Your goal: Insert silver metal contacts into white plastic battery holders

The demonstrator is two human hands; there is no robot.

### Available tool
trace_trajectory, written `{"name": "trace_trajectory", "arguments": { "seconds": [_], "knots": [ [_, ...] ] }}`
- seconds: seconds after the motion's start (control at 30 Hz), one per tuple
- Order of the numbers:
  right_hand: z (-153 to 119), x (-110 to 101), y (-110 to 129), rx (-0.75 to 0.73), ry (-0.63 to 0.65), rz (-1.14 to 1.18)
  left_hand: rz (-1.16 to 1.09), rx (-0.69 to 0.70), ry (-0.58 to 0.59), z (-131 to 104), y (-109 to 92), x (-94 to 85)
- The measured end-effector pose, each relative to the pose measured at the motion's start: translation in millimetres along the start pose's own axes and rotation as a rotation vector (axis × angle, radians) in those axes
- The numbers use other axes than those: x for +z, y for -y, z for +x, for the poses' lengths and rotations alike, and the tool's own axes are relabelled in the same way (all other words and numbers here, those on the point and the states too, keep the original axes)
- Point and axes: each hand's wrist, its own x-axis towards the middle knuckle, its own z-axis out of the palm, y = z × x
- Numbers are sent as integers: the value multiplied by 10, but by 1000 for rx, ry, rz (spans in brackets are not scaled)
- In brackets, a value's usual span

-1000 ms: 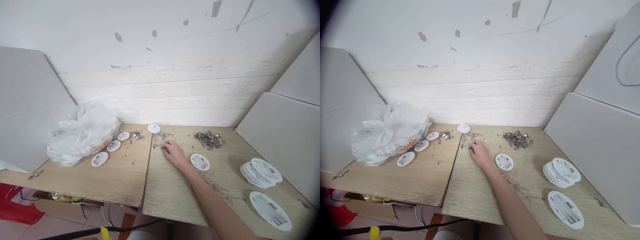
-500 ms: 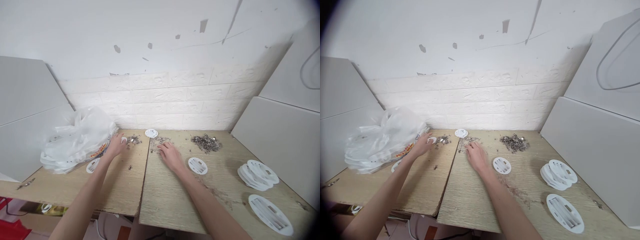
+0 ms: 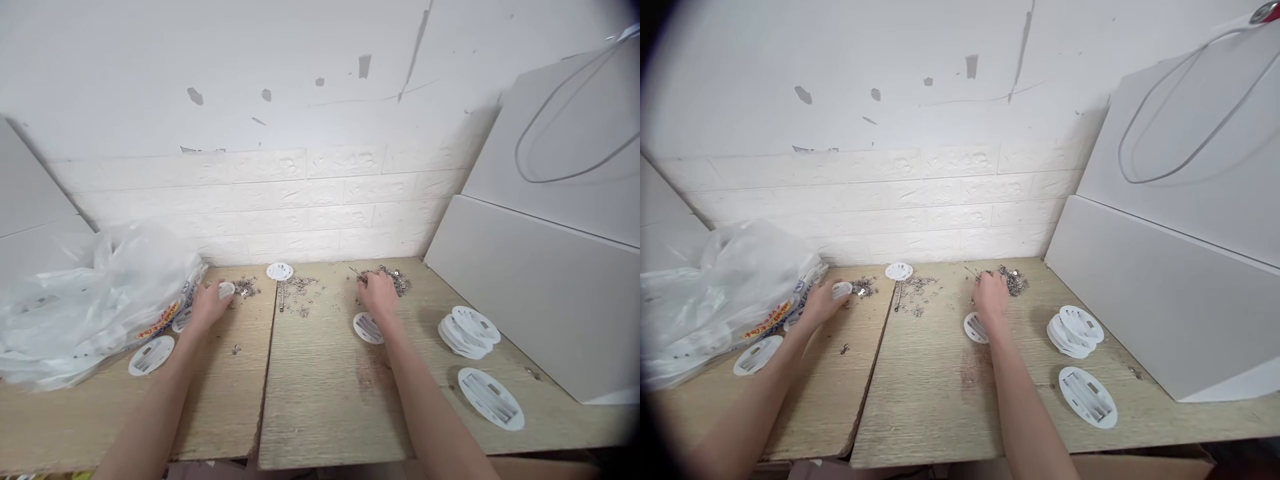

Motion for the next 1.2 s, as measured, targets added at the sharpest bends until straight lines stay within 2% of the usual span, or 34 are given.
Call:
{"name": "trace_trajectory", "arguments": {
  "seconds": [0.07, 0.13, 0.27, 0.37, 0.47, 0.53, 0.57, 0.67, 0.73, 0.87, 1.03, 1.2],
  "knots": [
    [32, 35, -106, 45, 46, -32, 151, 8, -10, 18, -58, -61],
    [50, 71, -146, 82, 76, -25, 167, 37, -29, 22, -195, -143],
    [73, 91, -172, 153, 109, 26, -40, 162, -77, -76, -684, -227],
    [75, 79, -206, 143, 69, 44, -338, 240, -6, -277, -1068, -93],
    [59, 65, -171, 52, -73, 112, -608, 200, -24, -495, -1293, 158],
    [29, 54, -68, 2, -120, 266, -735, 182, 33, -592, -1350, 306],
    [4, 49, 8, -16, -105, 386, -792, 167, 56, -621, -1360, 358],
    [-111, 37, 271, -101, 45, 796, -912, 134, 129, -653, -1371, 416],
    [-203, 35, 422, -201, 153, 950, -968, 86, 167, -652, -1386, 395],
    [-329, 49, 571, -248, 269, 1040, -1132, -37, 244, -653, -1432, 330],
    [-351, 99, 579, -236, 369, 1113, -1303, -116, 316, -653, -1420, 288],
    [-326, 137, 561, -263, 354, 1131, -1413, -161, 342, -636, -1364, 275]
  ]
}}
